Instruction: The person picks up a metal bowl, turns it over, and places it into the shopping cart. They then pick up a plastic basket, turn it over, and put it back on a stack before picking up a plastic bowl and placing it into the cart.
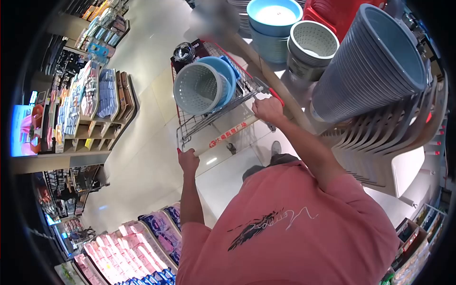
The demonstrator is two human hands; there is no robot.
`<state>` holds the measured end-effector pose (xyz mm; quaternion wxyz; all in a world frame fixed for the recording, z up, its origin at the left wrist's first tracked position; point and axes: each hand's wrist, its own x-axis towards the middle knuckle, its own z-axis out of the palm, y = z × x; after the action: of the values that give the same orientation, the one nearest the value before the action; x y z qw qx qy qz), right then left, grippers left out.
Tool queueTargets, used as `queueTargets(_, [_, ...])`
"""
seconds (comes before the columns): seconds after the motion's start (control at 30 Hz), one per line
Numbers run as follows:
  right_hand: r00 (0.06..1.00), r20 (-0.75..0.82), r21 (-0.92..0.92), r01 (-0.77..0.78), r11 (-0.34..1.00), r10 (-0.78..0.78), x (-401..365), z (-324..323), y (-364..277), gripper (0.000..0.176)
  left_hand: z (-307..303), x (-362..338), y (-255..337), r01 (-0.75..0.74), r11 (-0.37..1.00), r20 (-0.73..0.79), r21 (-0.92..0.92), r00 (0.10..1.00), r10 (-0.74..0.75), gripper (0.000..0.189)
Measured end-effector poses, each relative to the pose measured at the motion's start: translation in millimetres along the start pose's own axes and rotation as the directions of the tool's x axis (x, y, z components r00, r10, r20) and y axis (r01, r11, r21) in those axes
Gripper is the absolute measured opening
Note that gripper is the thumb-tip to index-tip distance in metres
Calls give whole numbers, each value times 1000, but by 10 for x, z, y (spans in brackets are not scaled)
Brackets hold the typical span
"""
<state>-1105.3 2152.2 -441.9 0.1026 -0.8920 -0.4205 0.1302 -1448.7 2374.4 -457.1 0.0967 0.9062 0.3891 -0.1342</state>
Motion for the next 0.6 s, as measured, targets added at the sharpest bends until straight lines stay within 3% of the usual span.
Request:
queueTargets(0.1, [1000,3,0,19,1000,-19,57,-19,11,36,-19,16,14,9,1000,-2,-26,1000,-9,17])
queueTargets(0.17, [999,38,0,20,1000,-20,87,21,60,37,8,33,2,-93,995,-88,-41,992,89,8])
queueTargets(0.2, [1000,29,42,3,999,-5,89,7,62,34,-18,74,-31,-64,998,66,-18,996,65,21])
queueTargets(0.23, [1000,30,51,5,999,-6,78,33,78,34,-55,82,-90,-61,998,68,-10,996,61,21])
queueTargets(0.3, [990,-134,288,-7,958,47,112,49,113,30,-156,179,-197,-16,905,336,-425,926,174,41])
queueTargets(0.33, [975,-94,414,-144,899,199,119,-61,27,29,-303,242,-231,161,781,456,-603,873,172,52])
queueTargets(0.37, [976,-90,408,-146,901,199,194,-112,13,29,-403,377,-229,164,777,459,-607,871,175,52])
queueTargets(0.43, [913,-161,593,-214,776,375,370,-203,-44,31,-555,705,-231,184,690,289,-700,957,38,47])
queueTargets(0.5, [917,-126,633,-221,742,380,617,-313,-196,33,-633,1087,-98,153,607,106,-780,988,-113,45])
queueTargets(0.6, [937,-111,686,-170,707,332,1097,-271,-459,33,-346,1747,-52,157,649,37,-744,980,-195,50])
